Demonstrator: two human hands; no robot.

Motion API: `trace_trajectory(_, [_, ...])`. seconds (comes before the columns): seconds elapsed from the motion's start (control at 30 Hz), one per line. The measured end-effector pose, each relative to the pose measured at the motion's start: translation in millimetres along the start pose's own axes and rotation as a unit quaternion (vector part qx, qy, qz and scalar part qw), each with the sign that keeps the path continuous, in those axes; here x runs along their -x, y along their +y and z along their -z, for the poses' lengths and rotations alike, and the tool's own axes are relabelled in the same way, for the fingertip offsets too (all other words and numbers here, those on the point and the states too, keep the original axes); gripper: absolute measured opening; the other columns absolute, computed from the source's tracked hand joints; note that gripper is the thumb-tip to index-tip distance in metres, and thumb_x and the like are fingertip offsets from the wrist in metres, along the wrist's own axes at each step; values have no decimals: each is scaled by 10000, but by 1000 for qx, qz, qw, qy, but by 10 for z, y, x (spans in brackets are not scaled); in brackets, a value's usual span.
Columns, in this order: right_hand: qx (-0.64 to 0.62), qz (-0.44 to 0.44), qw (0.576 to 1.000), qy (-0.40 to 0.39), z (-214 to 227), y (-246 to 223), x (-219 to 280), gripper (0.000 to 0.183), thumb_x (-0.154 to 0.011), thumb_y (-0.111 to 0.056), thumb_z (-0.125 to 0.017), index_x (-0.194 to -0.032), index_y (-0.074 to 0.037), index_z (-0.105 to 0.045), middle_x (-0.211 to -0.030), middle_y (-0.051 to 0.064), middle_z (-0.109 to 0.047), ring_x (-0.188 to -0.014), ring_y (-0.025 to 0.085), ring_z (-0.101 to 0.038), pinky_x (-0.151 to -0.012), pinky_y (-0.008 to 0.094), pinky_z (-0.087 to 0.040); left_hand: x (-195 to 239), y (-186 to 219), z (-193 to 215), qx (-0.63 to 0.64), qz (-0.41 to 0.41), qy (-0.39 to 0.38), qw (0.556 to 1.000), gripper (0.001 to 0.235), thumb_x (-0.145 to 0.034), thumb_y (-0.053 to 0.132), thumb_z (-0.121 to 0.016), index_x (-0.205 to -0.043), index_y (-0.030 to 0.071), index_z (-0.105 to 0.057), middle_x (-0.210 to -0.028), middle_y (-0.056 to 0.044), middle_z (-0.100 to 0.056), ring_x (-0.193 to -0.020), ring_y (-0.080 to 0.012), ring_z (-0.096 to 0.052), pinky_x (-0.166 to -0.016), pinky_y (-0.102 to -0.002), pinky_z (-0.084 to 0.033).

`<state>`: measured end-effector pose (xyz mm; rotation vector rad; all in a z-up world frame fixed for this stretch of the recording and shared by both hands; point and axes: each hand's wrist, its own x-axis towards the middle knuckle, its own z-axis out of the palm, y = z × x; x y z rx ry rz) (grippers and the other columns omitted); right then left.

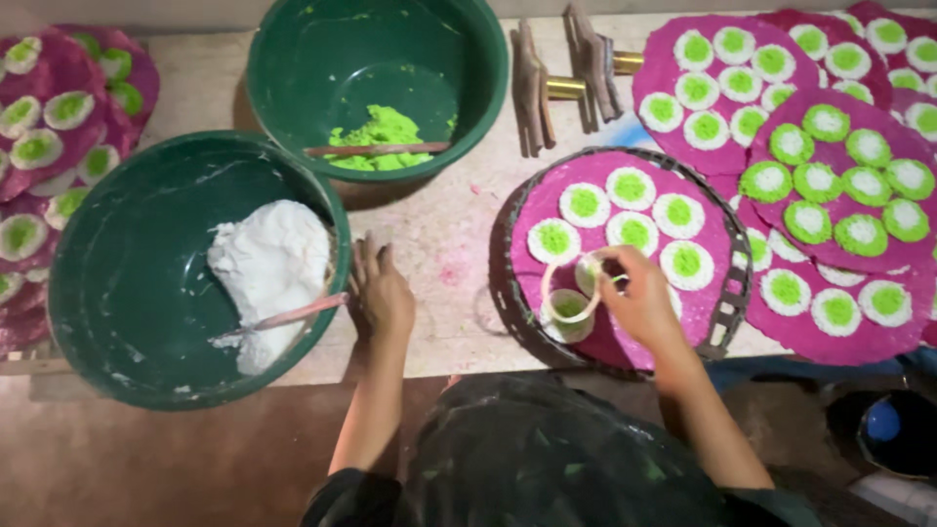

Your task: The person prepares traditional sweets by scooping white and green dough into a metal mold, pressing it into shapes onto pink paper circles, and then arranging the finished pieces on a table next to a large pot.

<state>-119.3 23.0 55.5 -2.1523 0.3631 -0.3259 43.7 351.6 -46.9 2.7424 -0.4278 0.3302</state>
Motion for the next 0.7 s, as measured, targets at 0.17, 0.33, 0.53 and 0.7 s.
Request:
trace_trajectory(0.17, [-128, -44, 984, 116, 667, 424, 272, 177, -995, 53, -637, -1165, 6, -637, -1023, 32, -678, -904, 77, -636, -769, 221, -521, 522, 827, -446, 333, 18, -124, 934, 726, -899, 243, -741, -1476, -22, -388, -1501, -261, -420, -1411, -437, -351, -1152, -504, -279])
trace_trajectory(0.33, [-136, -138, 961, 196, 1265, 861, 877, 229, -1001, 50, -588, -1226, 4, -589, -986, 52, -649, -781, 78, -616, -645, 230, -492, 569, 1228, -1138, 729, 336, -376, 463, 498, -941, 197, -688, -1389, 60, -520, -1377, -138, -622, -1272, -301, -585, -1063, -493, -468])
trace_trajectory(0.53, [-98, -167, 936, 295, 1658, 1249, 1494, 231, -1039, 56, -620, -1267, 23, -593, -943, 98, -645, -711, 105, -593, -605, 255, -461, 458, 1279, -823, 819, 280, -351, 358, 365, -1002, 130, -656, -1342, 17, -585, -1275, -133, -676, -1147, -282, -679, -1018, -473, -548])
trace_trajectory(0.7, [-196, -85, 896, 388, 1843, 1513, 1594, 220, -1076, 48, -598, -1287, -4, -566, -972, 89, -671, -688, 96, -598, -628, 259, -484, -68, 1550, -320, 841, 229, -288, 397, 390, -987, 108, -643, -1365, 56, -560, -1305, -93, -666, -1173, -260, -667, -1047, -479, -540])
